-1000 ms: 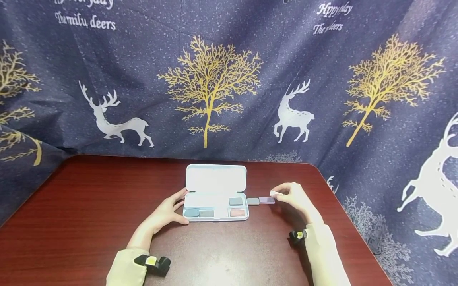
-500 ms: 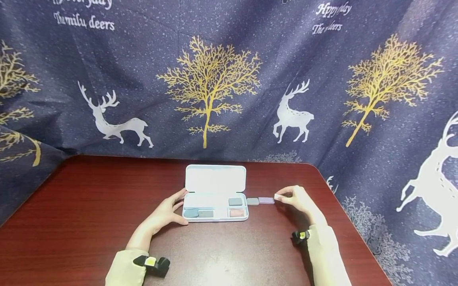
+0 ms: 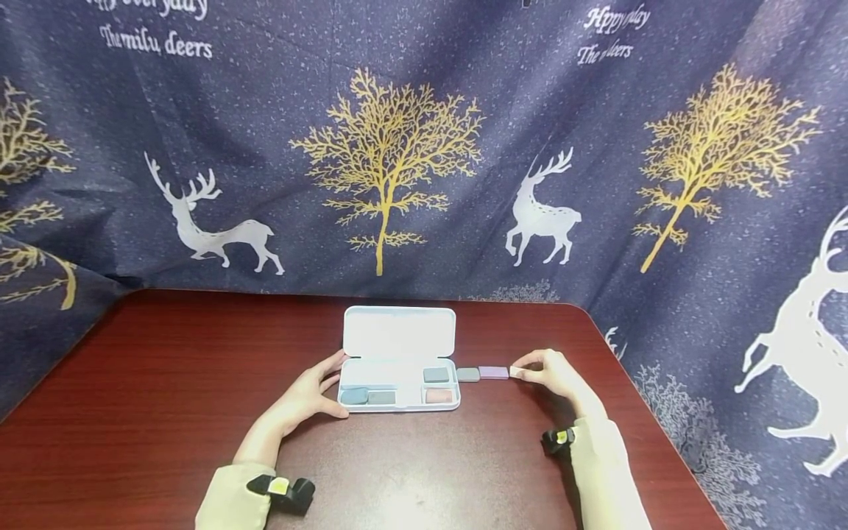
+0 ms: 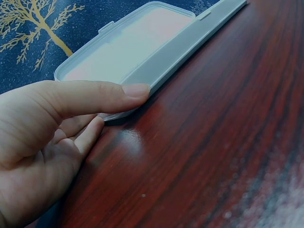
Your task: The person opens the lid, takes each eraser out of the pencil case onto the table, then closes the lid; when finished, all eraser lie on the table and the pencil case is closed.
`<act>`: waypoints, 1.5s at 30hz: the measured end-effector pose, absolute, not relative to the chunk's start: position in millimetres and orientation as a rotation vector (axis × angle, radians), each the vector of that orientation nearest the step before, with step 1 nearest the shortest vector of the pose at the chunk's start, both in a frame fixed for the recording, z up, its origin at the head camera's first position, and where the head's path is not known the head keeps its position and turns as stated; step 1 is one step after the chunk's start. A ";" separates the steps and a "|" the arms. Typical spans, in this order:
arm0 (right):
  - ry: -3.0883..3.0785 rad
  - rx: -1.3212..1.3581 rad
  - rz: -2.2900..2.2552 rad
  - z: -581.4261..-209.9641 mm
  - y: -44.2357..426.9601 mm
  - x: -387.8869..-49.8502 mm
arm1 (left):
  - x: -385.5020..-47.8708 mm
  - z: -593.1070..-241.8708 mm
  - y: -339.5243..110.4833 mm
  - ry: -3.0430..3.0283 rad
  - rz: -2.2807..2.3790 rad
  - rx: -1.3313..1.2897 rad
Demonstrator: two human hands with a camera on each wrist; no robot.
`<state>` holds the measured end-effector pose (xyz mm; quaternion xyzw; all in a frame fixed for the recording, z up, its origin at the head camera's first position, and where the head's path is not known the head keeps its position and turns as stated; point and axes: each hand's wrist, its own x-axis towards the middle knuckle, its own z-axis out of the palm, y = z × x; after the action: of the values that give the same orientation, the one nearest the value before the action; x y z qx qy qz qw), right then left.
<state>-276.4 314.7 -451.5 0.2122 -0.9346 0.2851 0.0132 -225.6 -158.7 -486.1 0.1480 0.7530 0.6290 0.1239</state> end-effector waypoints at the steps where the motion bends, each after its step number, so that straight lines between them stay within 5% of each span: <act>1: -2.912 0.665 0.889 -451.9 314.8 -276.4 | -225.5 -486.2 -158.7 2.193 1.837 0.431; 31: -2.887 0.683 0.838 -452.3 313.4 -277.0 | -226.1 -488.0 -158.2 2.209 1.831 0.432; 45: -2.834 0.633 1.054 -424.2 259.1 -273.1 | -225.5 -487.0 -158.0 2.205 1.828 0.433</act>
<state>-273.1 259.1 -424.2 0.2047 -0.9170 0.3412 0.0263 -225.5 -158.0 -487.0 0.1484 0.7554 0.6265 0.1222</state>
